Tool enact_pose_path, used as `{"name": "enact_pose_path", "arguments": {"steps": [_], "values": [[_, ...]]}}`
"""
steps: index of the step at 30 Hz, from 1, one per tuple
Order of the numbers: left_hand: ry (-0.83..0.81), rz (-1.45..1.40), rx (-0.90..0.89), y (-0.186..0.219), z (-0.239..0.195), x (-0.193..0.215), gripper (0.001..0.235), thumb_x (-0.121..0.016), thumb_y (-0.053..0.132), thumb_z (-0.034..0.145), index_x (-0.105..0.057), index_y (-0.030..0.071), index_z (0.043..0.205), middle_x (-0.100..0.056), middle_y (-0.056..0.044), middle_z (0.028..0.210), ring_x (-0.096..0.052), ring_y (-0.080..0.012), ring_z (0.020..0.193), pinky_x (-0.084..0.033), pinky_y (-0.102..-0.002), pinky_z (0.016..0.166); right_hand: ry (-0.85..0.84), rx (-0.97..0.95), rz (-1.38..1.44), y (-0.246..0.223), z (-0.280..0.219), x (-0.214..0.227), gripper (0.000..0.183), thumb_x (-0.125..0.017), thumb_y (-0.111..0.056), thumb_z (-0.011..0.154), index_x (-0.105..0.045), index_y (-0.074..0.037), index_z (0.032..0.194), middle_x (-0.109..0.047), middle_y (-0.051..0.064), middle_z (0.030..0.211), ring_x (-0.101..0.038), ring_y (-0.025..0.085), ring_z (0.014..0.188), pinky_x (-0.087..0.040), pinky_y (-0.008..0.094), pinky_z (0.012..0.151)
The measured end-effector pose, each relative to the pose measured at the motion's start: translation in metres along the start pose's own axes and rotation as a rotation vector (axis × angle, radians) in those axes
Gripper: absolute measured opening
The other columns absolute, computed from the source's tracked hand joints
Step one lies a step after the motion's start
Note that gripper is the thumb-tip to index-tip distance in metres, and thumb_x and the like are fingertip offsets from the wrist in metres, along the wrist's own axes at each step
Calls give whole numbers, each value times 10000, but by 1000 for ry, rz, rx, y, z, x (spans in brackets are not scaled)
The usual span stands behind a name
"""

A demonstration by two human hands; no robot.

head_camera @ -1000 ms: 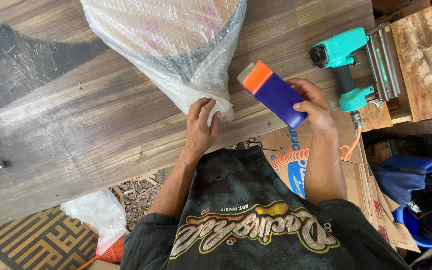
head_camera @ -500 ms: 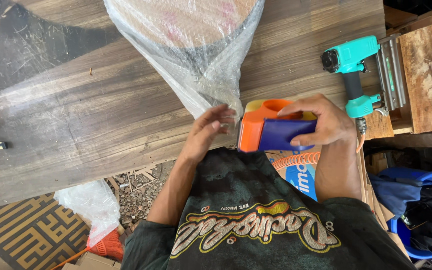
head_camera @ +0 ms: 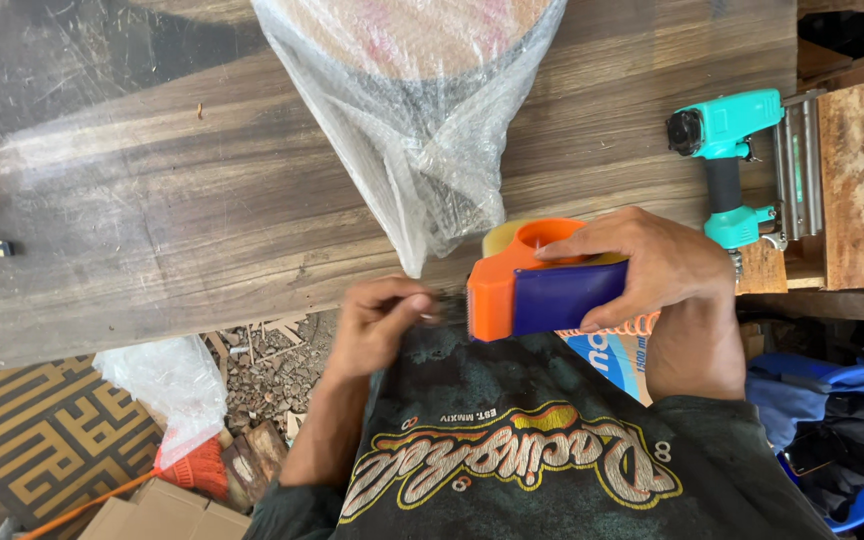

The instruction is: The person wraps a circular sign with bubble wrap and secures it with adhesive tape using a tape dispenser.

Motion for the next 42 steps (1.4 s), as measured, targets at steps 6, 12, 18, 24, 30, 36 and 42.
{"name": "enact_pose_path", "arguments": {"steps": [6, 12, 18, 24, 30, 36, 42], "values": [[312, 209, 94, -25, -39, 113, 98, -677, 111, 977, -742, 46, 941, -749, -83, 931, -702, -167, 897, -576, -307, 838, -117, -158, -370, 10, 0, 4, 843, -856, -554, 647, -630, -235, 1394, -675, 17, 1414, -723, 295, 971, -511, 404, 855], [576, -283, 333, -141, -51, 148, 174, -658, 280, 961, -626, 192, 815, -409, -89, 1644, -521, -173, 1284, -435, -436, 906, -217, -9, -408, -31, 35, -28, 712, -766, -565, 751, -643, -187, 1342, -726, -42, 1301, -694, 253, 1105, -480, 458, 908], [180, -842, 176, -101, -17, 97, 129, -645, 211, 987, -608, 158, 876, -328, -302, 1625, -609, -431, 1185, -531, -629, 930, -210, -65, -465, -21, 30, -23, 746, -775, -594, 721, -647, -208, 1347, -723, -23, 1304, -702, 307, 1055, -485, 487, 911], [53, -985, 210, -123, 25, 74, 131, -695, 197, 965, -665, 116, 866, -390, -248, 1606, -568, -470, 1285, -602, -539, 893, -167, -151, -497, -9, 12, -2, 794, -810, -615, 670, -654, -261, 1363, -730, -41, 1305, -691, 329, 995, -480, 457, 921], [-16, -899, 234, -147, 53, 50, 157, -646, 200, 993, -633, 149, 844, -416, -215, 1598, -588, -354, 1245, -561, -485, 911, -134, -291, -563, 5, -14, 18, 799, -845, -558, 627, -655, -304, 1361, -741, -66, 1263, -691, 305, 908, -502, 427, 840], [51, -675, 151, -181, 64, 48, 102, -627, 152, 1007, -621, 168, 907, -406, -178, 1613, -630, -229, 1214, -500, -300, 822, -185, -648, -572, 37, -31, 39, 834, -847, -555, 614, -623, -406, 1403, -687, -106, 1381, -692, 294, 1028, -511, 415, 927], [287, -398, 158, -200, 64, 59, 168, -679, 154, 975, -625, 137, 816, -569, -168, 1446, -698, -180, 1028, -551, -190, 703, -99, -726, -458, 60, -13, 54, 765, -817, -408, 628, -668, -307, 1372, -656, -132, 1434, -731, 198, 1077, -503, 337, 949]]}}
Point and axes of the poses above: each hand's wrist, its own z-axis towards the middle knuckle, its own x-axis out of the back of the hand, y = z × x, the point moved 10 cm from there along z, towards the middle knuckle
